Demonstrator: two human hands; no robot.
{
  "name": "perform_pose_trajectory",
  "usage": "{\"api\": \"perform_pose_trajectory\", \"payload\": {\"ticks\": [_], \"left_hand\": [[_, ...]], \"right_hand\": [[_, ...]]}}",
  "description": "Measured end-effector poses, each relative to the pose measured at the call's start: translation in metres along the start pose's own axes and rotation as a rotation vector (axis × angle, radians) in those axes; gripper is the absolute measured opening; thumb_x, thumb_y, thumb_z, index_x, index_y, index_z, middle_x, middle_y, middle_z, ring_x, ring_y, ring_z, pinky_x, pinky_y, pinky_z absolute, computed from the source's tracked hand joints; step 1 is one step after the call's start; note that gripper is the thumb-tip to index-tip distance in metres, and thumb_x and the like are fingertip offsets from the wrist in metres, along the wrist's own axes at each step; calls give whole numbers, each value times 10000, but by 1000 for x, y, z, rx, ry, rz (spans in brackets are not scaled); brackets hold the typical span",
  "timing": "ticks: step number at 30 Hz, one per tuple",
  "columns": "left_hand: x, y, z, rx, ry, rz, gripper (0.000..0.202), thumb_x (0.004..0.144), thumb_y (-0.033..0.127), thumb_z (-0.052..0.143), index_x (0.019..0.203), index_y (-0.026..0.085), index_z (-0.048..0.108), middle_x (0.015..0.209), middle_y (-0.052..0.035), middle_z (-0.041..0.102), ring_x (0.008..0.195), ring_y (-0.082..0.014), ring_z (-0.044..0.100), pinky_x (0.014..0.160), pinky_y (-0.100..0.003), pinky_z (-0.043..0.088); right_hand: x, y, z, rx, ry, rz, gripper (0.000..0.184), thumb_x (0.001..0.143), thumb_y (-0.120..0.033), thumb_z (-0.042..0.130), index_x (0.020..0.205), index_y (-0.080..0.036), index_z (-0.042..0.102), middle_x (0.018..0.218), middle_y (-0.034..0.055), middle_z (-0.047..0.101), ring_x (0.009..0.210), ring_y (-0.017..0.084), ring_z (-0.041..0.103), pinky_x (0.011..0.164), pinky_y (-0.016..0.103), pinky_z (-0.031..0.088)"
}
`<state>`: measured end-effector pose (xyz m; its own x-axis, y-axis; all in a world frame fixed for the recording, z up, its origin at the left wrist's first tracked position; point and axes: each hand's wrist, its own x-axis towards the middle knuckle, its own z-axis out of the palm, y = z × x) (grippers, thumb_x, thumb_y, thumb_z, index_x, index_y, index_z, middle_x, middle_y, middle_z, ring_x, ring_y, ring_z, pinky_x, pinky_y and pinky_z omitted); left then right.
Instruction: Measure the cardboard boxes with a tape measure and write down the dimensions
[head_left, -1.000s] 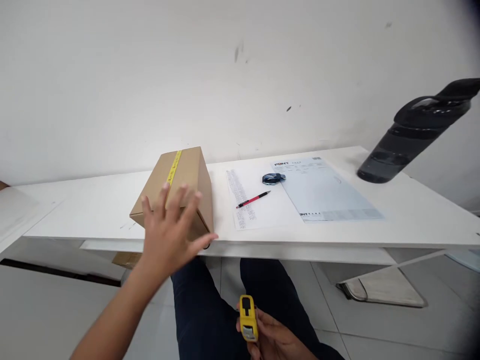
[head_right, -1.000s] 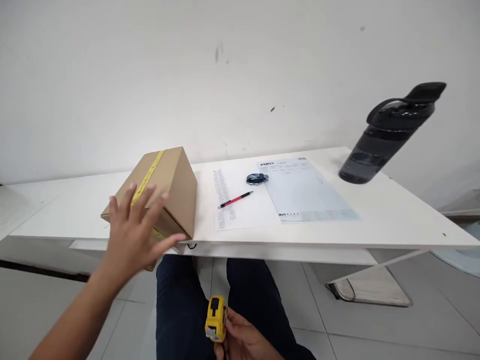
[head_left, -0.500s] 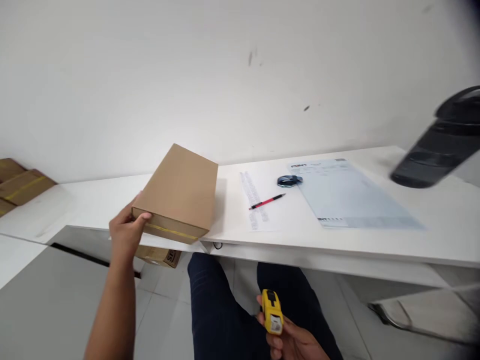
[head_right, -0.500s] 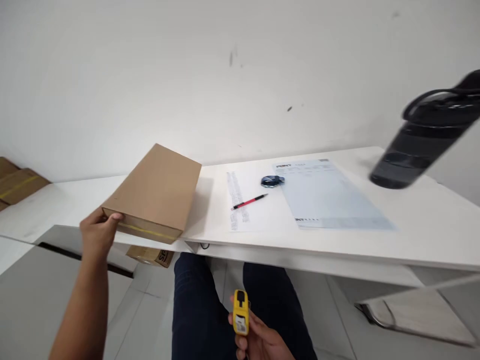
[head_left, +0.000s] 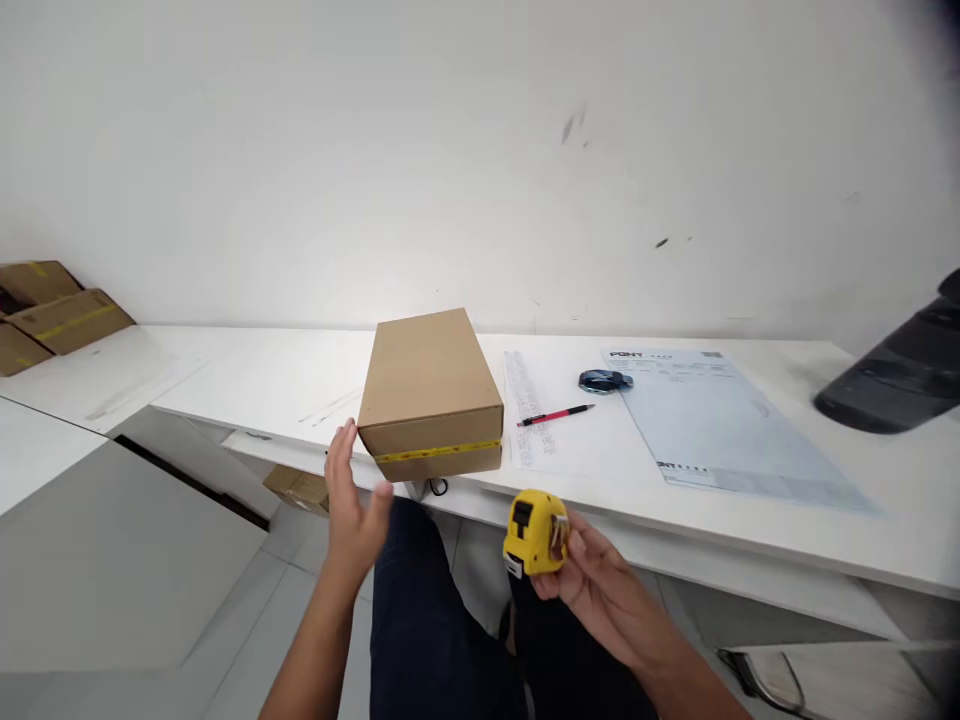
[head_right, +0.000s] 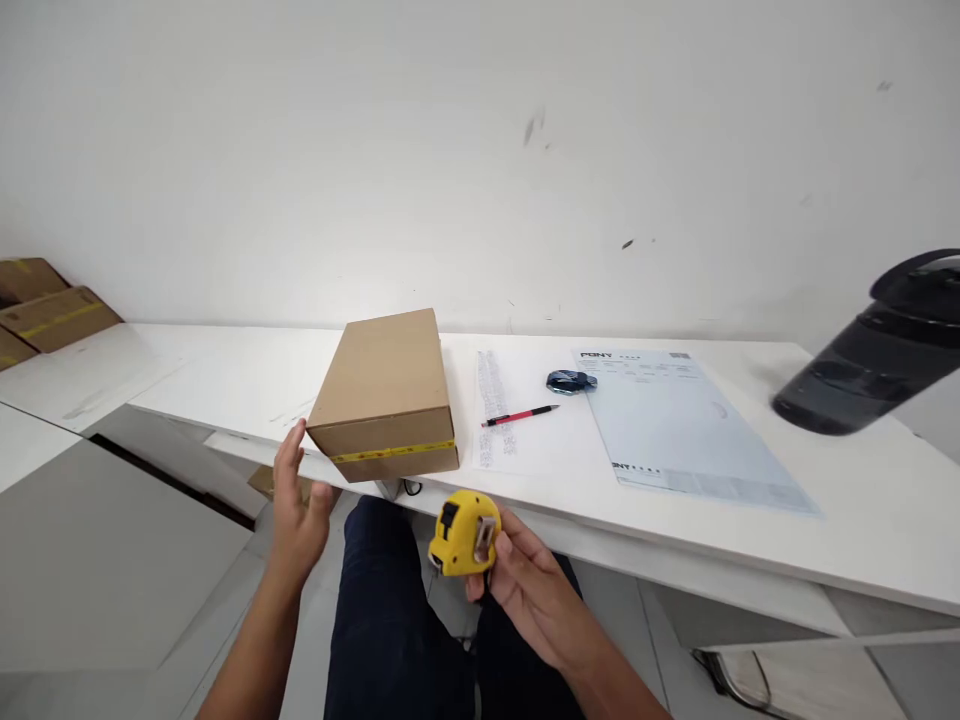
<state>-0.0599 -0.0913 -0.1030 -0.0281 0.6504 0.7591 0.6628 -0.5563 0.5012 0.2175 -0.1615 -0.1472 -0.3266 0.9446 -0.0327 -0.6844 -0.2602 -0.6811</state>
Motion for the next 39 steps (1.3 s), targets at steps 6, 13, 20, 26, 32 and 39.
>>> {"api": "perform_pose_trajectory", "payload": {"ticks": [6, 13, 20, 26, 32, 39], "left_hand": [[-24, 68, -14, 73, -164, 593, 679, 947, 523, 612, 1503, 182, 423, 1180, -147, 739, 1257, -241, 641, 1148, -481, 448], [-21, 70, -29, 209, -61, 827, 131, 935, 158, 650, 1034, 150, 736, 985, -52, 785, 1060, -172, 728, 1207, -421, 408], [38, -25, -60, 472, 319, 833, 345, 875, 106, 666, 1213, 175, 659, 990, -89, 751, 864, -178, 724, 1013, -395, 555], [58, -106, -60, 557, 371, 515, 239, 959, 179, 560, 1184, 186, 639, 1066, -135, 737, 1011, -228, 704, 885, -352, 553], [50, -100, -45, 388, 262, 418, 230, 972, 219, 571, 1174, 204, 679, 1088, -113, 731, 1037, -217, 700, 946, -371, 559], [60, -63, -40, 305, -57, 495, 354, 1009, 358, 502, 1304, 250, 665, 1325, -137, 658, 1090, -249, 681, 969, -416, 518]], "right_hand": [[19, -13, 42, -130, -94, -38, 656, 655, -558, 909, 1225, -326, 682, 818, -18, 634, 617, 89, 509, 575, 216, 435], [17, -3, 55, -282, -85, -20, 621, 696, -369, 918, 1261, -362, 661, 967, 10, 684, 791, 156, 625, 730, 306, 550], [57, -74, 25, -449, 281, -652, 617, 672, -276, 905, 1218, -446, 675, 1111, 27, 656, 977, 230, 650, 864, 424, 594], [107, -115, -13, -554, 417, -905, 625, 742, -379, 868, 1316, -337, 625, 1181, 25, 679, 1090, 204, 652, 967, 423, 559], [124, -102, -4, -609, 427, -808, 738, 735, -474, 851, 1396, -276, 590, 1288, 66, 689, 1189, 243, 643, 1064, 454, 521], [126, -85, 17, -742, 321, -749, 710, 803, -484, 786, 1436, -277, 541, 1378, 85, 639, 1206, 241, 634, 1058, 406, 520]]}}
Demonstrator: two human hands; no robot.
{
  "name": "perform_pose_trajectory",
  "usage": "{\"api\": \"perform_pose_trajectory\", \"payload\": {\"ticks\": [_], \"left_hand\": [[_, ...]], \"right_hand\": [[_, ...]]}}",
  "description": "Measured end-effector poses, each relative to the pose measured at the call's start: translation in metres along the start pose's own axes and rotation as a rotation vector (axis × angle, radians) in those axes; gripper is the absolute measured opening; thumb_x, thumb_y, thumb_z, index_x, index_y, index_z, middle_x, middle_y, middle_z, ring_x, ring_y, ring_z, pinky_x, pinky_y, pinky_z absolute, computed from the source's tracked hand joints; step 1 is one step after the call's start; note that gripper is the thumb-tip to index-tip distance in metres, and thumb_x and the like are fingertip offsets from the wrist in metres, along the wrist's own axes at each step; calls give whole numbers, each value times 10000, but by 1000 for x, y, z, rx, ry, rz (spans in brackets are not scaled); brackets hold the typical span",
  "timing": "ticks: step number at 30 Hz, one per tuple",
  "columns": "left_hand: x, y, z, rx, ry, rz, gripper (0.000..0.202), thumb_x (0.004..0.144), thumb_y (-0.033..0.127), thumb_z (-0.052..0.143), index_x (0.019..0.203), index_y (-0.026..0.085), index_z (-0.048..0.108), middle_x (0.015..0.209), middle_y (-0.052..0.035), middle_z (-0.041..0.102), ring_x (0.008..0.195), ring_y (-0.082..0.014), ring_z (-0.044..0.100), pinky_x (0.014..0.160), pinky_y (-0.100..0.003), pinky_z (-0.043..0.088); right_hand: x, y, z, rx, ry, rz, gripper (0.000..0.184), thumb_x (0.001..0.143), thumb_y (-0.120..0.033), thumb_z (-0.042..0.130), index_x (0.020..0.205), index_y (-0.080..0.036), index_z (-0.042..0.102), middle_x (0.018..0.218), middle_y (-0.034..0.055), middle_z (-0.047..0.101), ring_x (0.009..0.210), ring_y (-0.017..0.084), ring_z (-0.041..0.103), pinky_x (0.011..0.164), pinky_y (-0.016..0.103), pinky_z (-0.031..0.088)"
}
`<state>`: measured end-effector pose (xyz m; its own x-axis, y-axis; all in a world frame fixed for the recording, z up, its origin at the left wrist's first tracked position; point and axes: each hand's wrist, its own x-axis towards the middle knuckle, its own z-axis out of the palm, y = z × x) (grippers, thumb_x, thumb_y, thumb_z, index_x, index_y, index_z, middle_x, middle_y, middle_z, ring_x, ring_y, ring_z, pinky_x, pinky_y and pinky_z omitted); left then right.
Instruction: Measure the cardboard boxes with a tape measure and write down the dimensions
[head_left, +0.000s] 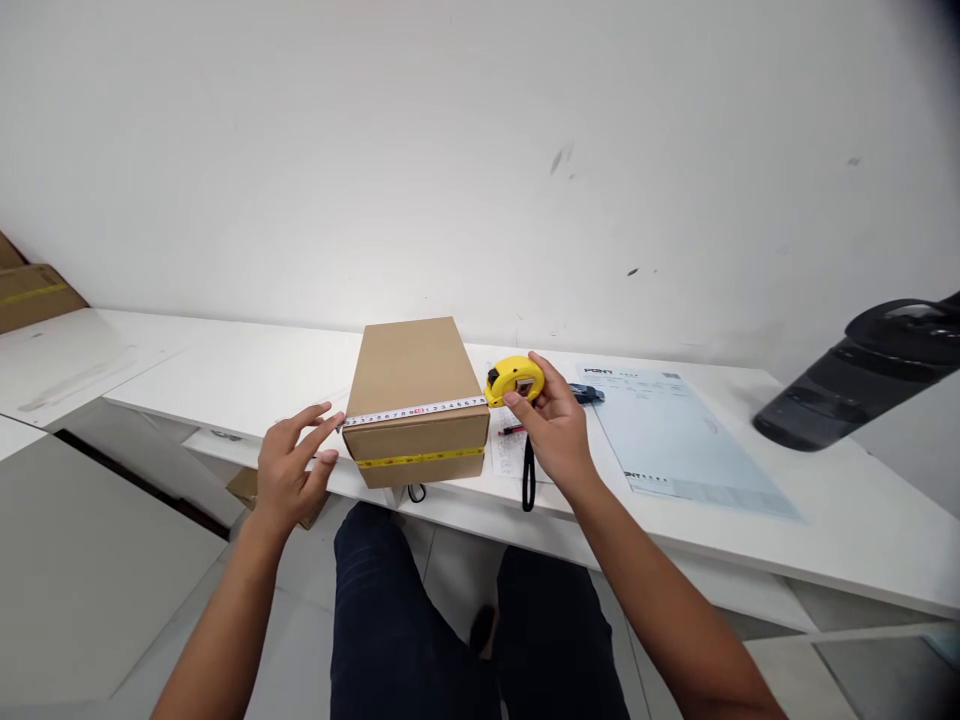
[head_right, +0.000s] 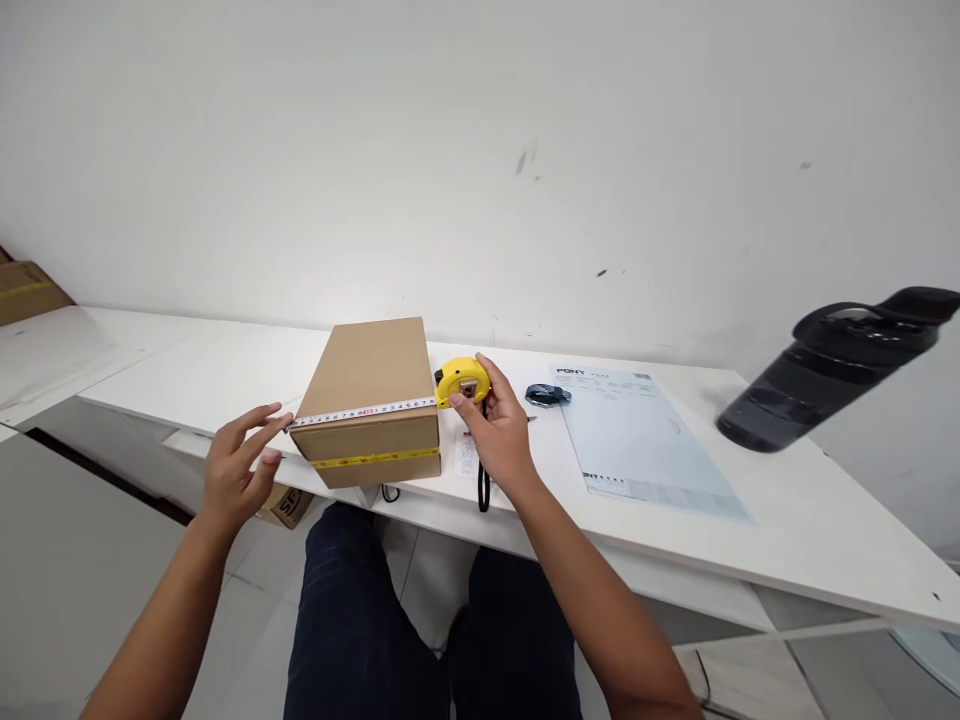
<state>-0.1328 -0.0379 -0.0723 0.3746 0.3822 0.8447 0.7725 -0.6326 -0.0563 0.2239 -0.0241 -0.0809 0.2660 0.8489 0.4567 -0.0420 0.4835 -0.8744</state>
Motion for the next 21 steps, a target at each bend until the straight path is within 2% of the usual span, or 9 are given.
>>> {"api": "perform_pose_trajectory", "payload": {"ticks": [3, 7, 10, 14, 17, 21], "left_hand": [[8, 8, 3, 8, -4, 38, 417, 1005, 457, 507, 1332, 234, 637, 1310, -149, 674, 1142, -279, 667, 967, -421, 491], [12, 14, 15, -32, 77, -13, 344, 973, 438, 590, 1231, 220, 655, 1252, -138, 705, 1144, -272, 667, 946, -406, 491], [13, 18, 27, -89, 138, -81, 225, 953, 350, 641, 1132, 215, 656, 1196, -120, 725, 1126, -251, 674, 944, -401, 503], [14, 20, 38, -146, 204, -132, 139, 926, 236, 672, 1059, 211, 642, 1140, -101, 736, 1088, -224, 688, 939, -399, 528], [14, 22, 40, -182, 218, -152, 143, 919, 206, 675, 1058, 206, 641, 1130, -101, 734, 1082, -221, 692, 938, -406, 541], [15, 25, 38, -167, 247, -165, 144, 897, 187, 704, 1031, 208, 657, 1085, -85, 745, 1047, -216, 701, 927, -400, 542]], "right_hand": [[-1, 0, -1, -45, -10, 3, 680, 839, -488, 751, 1439, -280, 509, 1380, 91, 626, 1218, 240, 622, 1042, 393, 518], [3, -3, -6, -124, -56, 48, 687, 852, -537, 717, 1446, -289, 477, 1361, 91, 616, 1148, 232, 630, 949, 373, 545], [12, -11, -8, -145, -110, 128, 675, 837, -604, 705, 1397, -268, 531, 1208, 77, 663, 933, 196, 642, 766, 321, 559], [26, -23, -9, -224, -157, 262, 602, 827, -689, 667, 1200, -217, 677, 866, 22, 642, 652, 133, 531, 599, 275, 480], [33, -28, -10, -274, -197, 293, 575, 821, -717, 657, 1071, -203, 713, 764, 5, 595, 613, 124, 503, 563, 263, 436], [37, -30, -9, -243, -203, 254, 586, 804, -712, 685, 1102, -208, 708, 766, 1, 594, 609, 121, 496, 555, 260, 418]]}}
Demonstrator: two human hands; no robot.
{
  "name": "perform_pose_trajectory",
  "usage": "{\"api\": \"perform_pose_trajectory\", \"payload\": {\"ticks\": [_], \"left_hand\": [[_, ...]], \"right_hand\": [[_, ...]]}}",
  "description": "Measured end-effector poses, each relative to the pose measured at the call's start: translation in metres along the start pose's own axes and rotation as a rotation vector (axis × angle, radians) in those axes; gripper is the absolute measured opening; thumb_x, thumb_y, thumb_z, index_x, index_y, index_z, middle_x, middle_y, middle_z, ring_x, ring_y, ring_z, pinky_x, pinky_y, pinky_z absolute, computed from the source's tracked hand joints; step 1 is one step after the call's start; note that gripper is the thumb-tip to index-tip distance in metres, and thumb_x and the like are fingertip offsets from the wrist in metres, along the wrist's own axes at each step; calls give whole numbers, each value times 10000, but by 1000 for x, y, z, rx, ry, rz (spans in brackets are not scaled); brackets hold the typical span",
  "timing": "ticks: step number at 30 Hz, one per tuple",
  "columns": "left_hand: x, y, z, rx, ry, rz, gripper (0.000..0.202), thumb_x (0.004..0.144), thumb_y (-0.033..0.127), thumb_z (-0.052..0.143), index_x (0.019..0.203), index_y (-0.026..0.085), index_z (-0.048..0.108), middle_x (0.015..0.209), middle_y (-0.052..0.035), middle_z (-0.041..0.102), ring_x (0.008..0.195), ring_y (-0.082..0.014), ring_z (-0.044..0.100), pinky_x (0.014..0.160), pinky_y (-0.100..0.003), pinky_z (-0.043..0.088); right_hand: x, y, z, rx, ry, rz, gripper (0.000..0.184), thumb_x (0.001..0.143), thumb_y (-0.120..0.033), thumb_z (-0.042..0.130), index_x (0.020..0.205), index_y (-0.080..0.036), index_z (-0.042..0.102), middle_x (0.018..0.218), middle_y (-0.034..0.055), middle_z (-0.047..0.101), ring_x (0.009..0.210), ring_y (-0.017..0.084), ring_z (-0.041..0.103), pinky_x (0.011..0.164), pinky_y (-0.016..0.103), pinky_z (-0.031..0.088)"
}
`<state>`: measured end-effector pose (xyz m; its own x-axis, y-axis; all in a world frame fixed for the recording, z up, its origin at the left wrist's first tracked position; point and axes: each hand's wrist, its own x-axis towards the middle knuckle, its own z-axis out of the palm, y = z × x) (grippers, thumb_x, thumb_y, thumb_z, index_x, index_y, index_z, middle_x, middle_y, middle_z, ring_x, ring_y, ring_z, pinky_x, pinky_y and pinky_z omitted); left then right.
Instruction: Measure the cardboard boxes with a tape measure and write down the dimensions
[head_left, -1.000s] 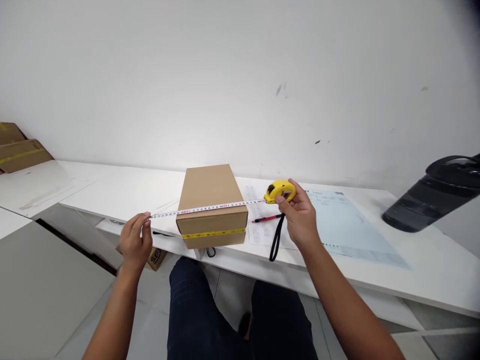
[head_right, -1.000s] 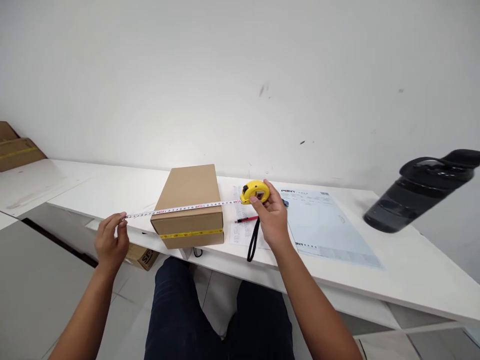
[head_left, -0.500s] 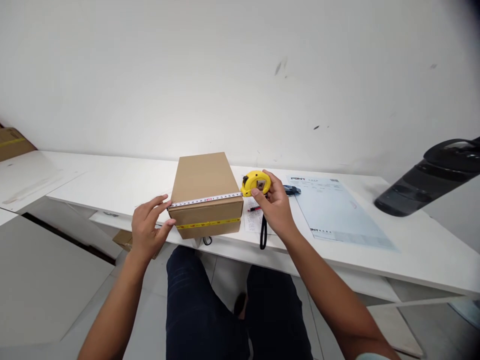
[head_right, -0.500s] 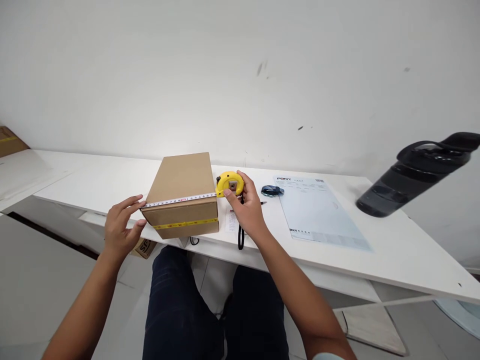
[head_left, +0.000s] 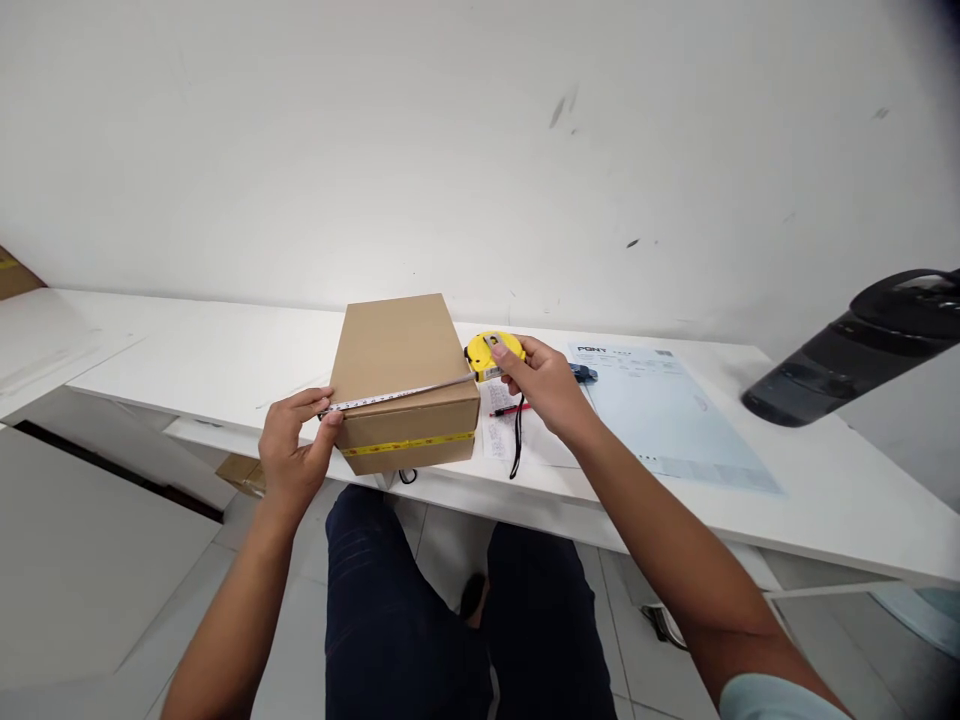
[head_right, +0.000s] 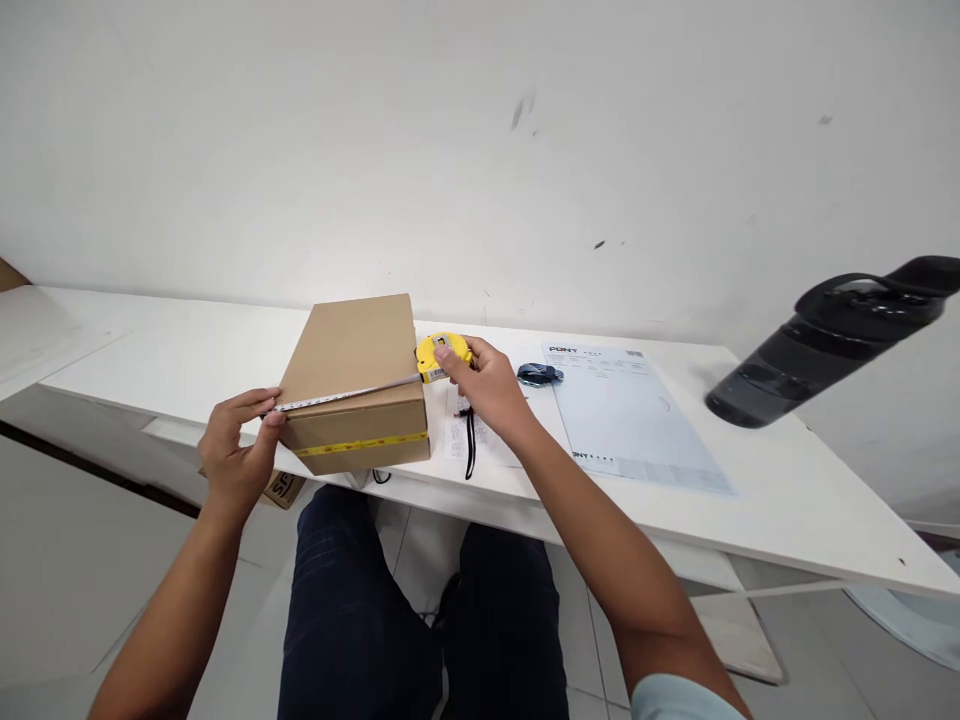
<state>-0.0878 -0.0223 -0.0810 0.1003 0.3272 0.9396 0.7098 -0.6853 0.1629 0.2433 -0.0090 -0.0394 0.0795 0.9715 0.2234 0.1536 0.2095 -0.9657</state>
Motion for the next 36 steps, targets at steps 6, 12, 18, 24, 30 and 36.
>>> {"api": "perform_pose_trajectory", "payload": {"ticks": [6, 12, 18, 24, 30, 36], "left_hand": [[5, 6, -4, 101, 101, 113, 182, 837, 161, 780, 961, 222, 662, 951, -35, 768, 930, -199, 729, 863, -365, 535], [8, 20, -4, 69, 29, 46, 121, 861, 236, 772, 910, 227, 661, 929, -28, 775, 918, -206, 740, 866, -384, 538], [18, 50, 9, 118, -45, -144, 168, 890, 378, 748, 832, 229, 698, 909, -27, 769, 919, -214, 715, 980, -443, 469], [31, 62, 19, 229, -130, -117, 244, 895, 460, 727, 811, 232, 703, 838, -18, 758, 858, -225, 692, 1021, -475, 400], [31, 64, 20, 284, -145, -78, 221, 923, 422, 698, 818, 230, 670, 831, -19, 745, 849, -223, 677, 1024, -461, 387], [32, 73, 24, 283, -126, -138, 173, 927, 399, 684, 844, 251, 648, 833, -17, 727, 824, -237, 641, 898, -443, 419]], "right_hand": [[-3, -19, 20, -237, -157, -26, 663, 819, -778, 608, 1180, -230, 698, 698, 0, 605, 605, 146, 522, 521, 265, 346], [-4, -27, 29, -483, -149, -88, 600, 854, -732, 598, 1167, -235, 720, 754, 36, 676, 680, 193, 592, 549, 288, 351], [-7, -29, 30, -450, -200, -160, 402, 917, -596, 610, 1130, -296, 772, 1075, 42, 779, 890, 236, 670, 680, 322, 439], [-5, -31, 25, -565, -274, -222, 486, 973, -645, 476, 1175, -306, 758, 1090, 36, 775, 924, 250, 684, 708, 323, 455], [8, 27, -29, -1129, -188, -107, 416, 1050, -234, 320, 1359, -150, 586, 1171, 180, 718, 1064, 311, 654, 841, 387, 441], [11, 73, -66, -1263, -337, 116, 191, 901, -92, 514, 987, -101, 685, 851, 202, 725, 751, 304, 679, 664, 351, 401]]}}
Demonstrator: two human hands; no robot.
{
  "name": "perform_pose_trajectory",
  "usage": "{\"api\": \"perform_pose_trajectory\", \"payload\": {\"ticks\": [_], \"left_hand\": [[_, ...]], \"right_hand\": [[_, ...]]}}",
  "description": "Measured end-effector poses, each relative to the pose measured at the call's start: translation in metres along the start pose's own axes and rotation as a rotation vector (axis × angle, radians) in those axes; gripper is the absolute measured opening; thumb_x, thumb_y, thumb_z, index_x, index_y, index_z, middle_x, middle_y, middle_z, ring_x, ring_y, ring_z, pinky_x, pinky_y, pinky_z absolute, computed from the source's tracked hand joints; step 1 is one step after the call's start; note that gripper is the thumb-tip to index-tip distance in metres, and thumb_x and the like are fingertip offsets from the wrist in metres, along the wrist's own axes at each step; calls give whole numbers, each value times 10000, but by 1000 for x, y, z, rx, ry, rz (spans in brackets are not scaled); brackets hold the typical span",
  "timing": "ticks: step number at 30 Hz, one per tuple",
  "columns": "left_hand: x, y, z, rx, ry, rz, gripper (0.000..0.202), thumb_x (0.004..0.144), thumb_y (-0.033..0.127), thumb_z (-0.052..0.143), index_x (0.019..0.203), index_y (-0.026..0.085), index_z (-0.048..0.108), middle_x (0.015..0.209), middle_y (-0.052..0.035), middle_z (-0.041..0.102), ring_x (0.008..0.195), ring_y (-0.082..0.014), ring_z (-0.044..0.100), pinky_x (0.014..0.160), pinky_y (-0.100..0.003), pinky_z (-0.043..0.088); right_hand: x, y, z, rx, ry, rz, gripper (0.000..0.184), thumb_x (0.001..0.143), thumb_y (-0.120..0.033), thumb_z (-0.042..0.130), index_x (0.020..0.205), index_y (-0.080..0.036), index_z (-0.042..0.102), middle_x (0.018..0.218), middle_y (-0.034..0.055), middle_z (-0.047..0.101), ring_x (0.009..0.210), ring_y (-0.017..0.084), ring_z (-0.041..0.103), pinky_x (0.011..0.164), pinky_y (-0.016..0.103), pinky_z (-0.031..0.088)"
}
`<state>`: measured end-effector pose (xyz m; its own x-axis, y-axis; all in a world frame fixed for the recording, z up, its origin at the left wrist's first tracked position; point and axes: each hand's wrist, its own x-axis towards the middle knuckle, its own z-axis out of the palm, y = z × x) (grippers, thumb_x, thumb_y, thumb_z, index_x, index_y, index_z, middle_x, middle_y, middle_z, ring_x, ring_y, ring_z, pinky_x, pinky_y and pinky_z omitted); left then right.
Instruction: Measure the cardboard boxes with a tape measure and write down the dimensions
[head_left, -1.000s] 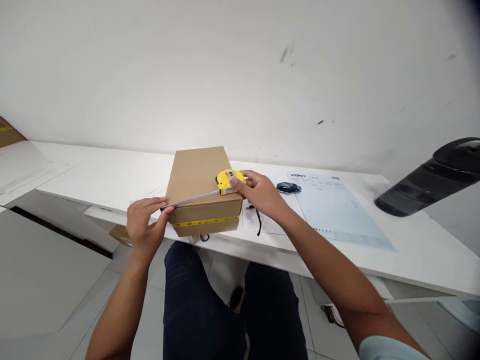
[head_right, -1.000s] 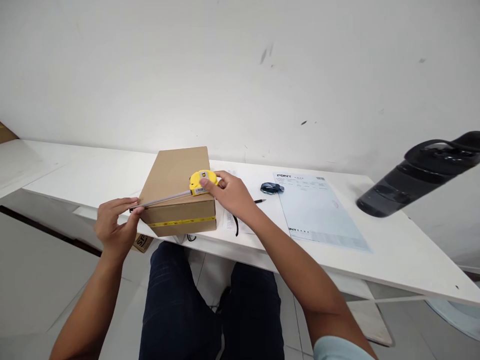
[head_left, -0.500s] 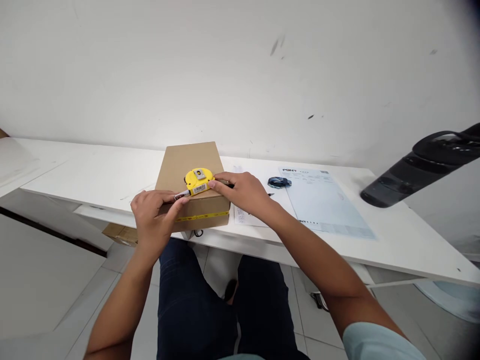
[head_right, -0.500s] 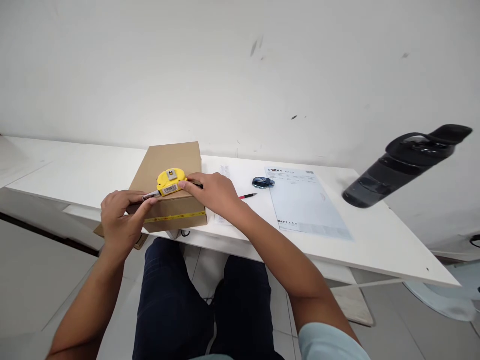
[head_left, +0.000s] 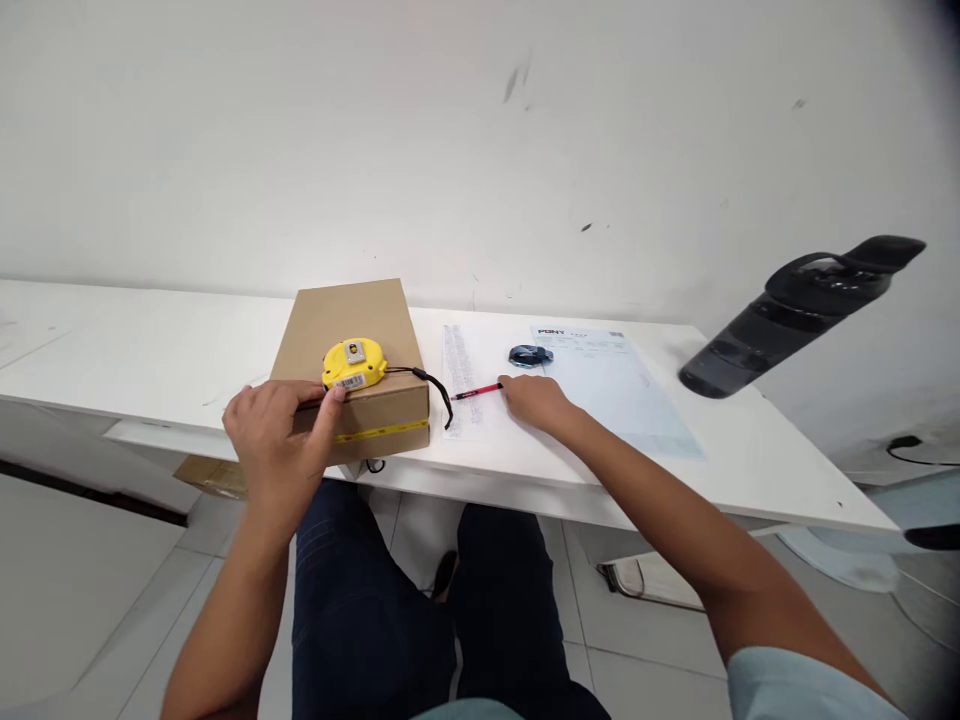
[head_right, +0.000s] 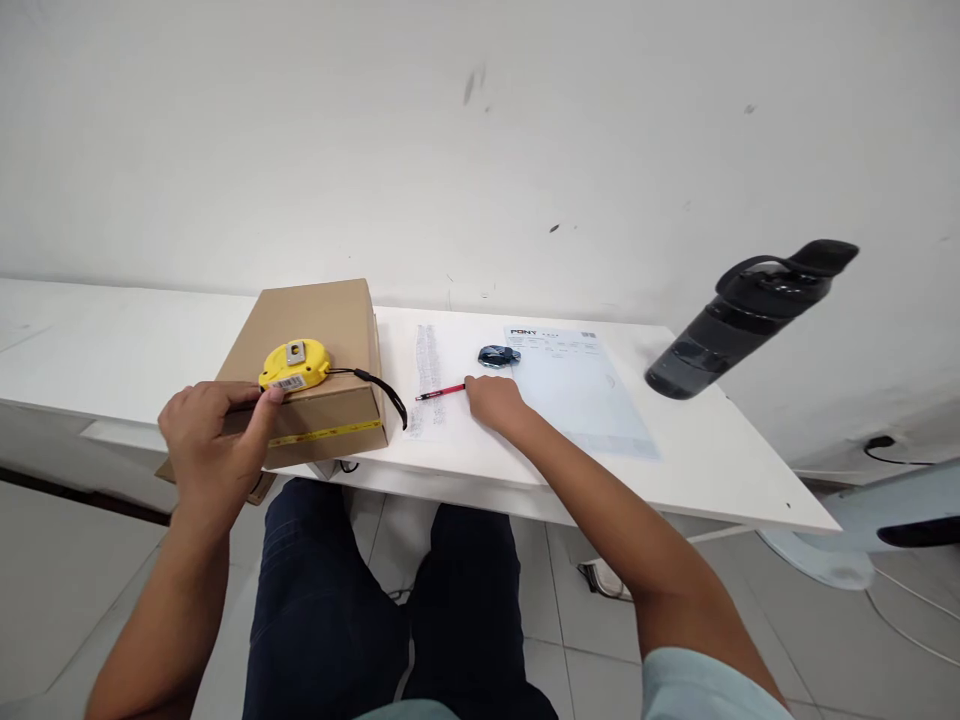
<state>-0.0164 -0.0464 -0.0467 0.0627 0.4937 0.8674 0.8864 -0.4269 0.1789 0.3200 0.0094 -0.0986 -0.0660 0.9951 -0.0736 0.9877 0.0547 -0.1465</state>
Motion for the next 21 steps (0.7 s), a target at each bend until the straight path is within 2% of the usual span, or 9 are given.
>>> {"api": "perform_pose_trajectory", "payload": {"ticks": [3, 5, 7, 9, 11, 12, 14, 17, 21], "left_hand": [[-3, 3, 2, 18, 13, -39, 167, 927, 401, 681, 863, 253, 638, 862, -29, 727, 854, -254, 637, 902, -461, 424], [-5, 4, 4, 15, 8, -69, 160, 928, 407, 675, 895, 256, 634, 897, -38, 723, 891, -264, 637, 916, -477, 427], [-7, 6, 6, 3, 13, -90, 178, 925, 430, 669, 932, 257, 628, 912, -49, 710, 915, -272, 633, 925, -495, 433], [-8, 6, 10, -11, 40, -107, 236, 916, 469, 667, 1013, 258, 628, 928, -62, 695, 923, -281, 630, 929, -517, 440], [-11, 6, 14, -13, 70, -83, 338, 912, 491, 661, 1160, 265, 621, 1029, -85, 695, 967, -290, 631, 949, -540, 441], [-12, 6, 17, -10, 81, -57, 388, 914, 488, 659, 1235, 275, 608, 1110, -96, 689, 1018, -299, 629, 972, -552, 436], [-15, 4, 24, -3, 94, 2, 451, 920, 459, 658, 1337, 303, 585, 1236, -103, 664, 1140, -317, 600, 1021, -564, 422], [-22, 0, 34, 24, 133, 24, 491, 918, 427, 665, 1388, 312, 583, 1192, -107, 676, 1197, -335, 562, 1041, -566, 421], [-30, -5, 41, 82, 172, 9, 501, 929, 490, 620, 1395, 306, 597, 1056, -108, 665, 1130, -331, 563, 1002, -557, 439]], "right_hand": [[-1, 6, 4, 48, 60, -27, 213, 952, -118, 462, 1025, -119, 662, 896, 190, 725, 818, 301, 685, 695, 355, 403], [-3, 6, 6, 101, 122, -45, 295, 1030, -201, 351, 1164, -148, 608, 976, 166, 728, 841, 273, 687, 711, 352, 425], [-6, 3, 11, 371, 220, -77, 357, 1071, -323, 267, 1301, -186, 502, 1103, 146, 714, 856, 238, 696, 715, 343, 466], [-11, -2, 19, 796, 276, -132, 370, 1046, -457, 372, 1330, -230, 445, 1163, 113, 691, 863, 213, 703, 711, 331, 499], [-17, -7, 27, 1077, 273, -181, 394, 948, -545, 573, 1194, -242, 522, 1018, 53, 690, 785, 194, 675, 670, 311, 489], [-20, -9, 32, 1096, 249, -199, 373, 922, -570, 606, 1084, -236, 566, 888, 16, 664, 719, 177, 636, 643, 297, 465], [-24, -10, 38, 1064, 195, -230, 407, 957, -619, 516, 929, -222, 597, 668, -34, 543, 606, 150, 525, 601, 285, 407], [-25, -9, 42, 1075, 63, -292, 552, 1000, -664, 331, 918, -208, 630, 604, -32, 498, 590, 156, 484, 605, 297, 394], [-21, -9, 39, 1020, 60, -150, 587, 959, -688, 387, 663, -218, 577, 606, 14, 547, 629, 186, 562, 610, 318, 420]]}}
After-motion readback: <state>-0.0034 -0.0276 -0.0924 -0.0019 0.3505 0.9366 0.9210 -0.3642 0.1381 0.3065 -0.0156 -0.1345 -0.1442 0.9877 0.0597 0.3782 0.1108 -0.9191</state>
